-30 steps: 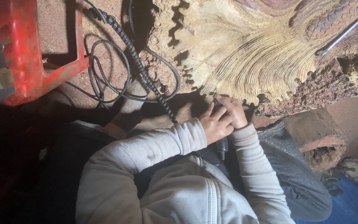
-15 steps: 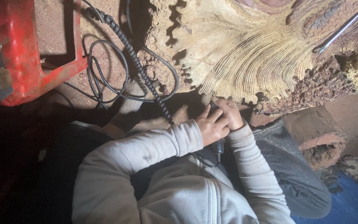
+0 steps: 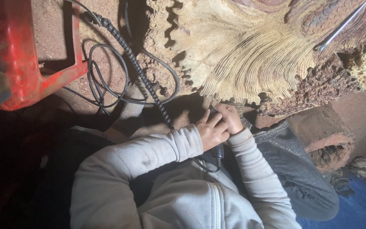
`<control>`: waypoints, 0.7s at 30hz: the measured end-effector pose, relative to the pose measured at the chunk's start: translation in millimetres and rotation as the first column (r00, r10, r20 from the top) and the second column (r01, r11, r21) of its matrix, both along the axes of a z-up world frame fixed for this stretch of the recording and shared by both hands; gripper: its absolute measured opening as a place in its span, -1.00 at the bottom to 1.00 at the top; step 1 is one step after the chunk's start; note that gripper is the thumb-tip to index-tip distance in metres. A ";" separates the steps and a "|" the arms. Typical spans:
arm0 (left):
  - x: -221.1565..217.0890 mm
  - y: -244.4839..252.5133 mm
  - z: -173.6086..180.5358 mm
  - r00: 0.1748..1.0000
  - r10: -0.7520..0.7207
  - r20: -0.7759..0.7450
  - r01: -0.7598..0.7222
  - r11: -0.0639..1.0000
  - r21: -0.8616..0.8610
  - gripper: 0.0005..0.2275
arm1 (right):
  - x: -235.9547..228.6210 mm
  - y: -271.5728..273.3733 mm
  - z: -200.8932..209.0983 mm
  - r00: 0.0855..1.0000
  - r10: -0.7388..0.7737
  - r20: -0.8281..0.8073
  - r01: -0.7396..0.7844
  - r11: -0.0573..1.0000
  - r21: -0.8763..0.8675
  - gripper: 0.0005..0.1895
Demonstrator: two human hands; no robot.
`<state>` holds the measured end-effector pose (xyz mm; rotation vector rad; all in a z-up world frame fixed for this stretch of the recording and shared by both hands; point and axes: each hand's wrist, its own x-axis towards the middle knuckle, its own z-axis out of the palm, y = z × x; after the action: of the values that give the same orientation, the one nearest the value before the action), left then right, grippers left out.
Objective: Carving fine textures into a large wooden sculpture using a rotary tool.
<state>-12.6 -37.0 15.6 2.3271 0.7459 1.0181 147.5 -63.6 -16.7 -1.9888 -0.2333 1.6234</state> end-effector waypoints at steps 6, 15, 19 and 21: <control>-10.2 1.1 12.2 0.998 -0.051 -0.048 0.052 0.998 0.023 -0.90 | 1.7 -18.1 -13.1 0.999 -0.038 -0.027 0.038 0.999 0.010 -0.71; -10.4 -13.0 15.1 0.994 -0.069 -0.087 0.079 0.990 0.115 -0.86 | -12.6 -11.1 11.9 0.996 -0.021 -0.081 0.026 0.998 0.064 -0.71; 0.1 -9.0 16.1 0.994 -0.052 -0.100 0.068 0.983 0.168 -0.83 | -9.1 8.1 31.1 0.998 0.000 -0.061 0.006 0.995 0.103 -0.71; 4.8 -9.0 9.9 0.993 -0.052 -0.103 0.070 0.982 0.177 -0.82 | -11.5 18.9 44.6 0.998 0.021 -0.051 -0.015 0.994 0.112 -0.70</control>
<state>-7.7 -46.0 25.5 2.5549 0.6372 0.9869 136.0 -44.7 27.9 -1.8634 -0.3168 1.6345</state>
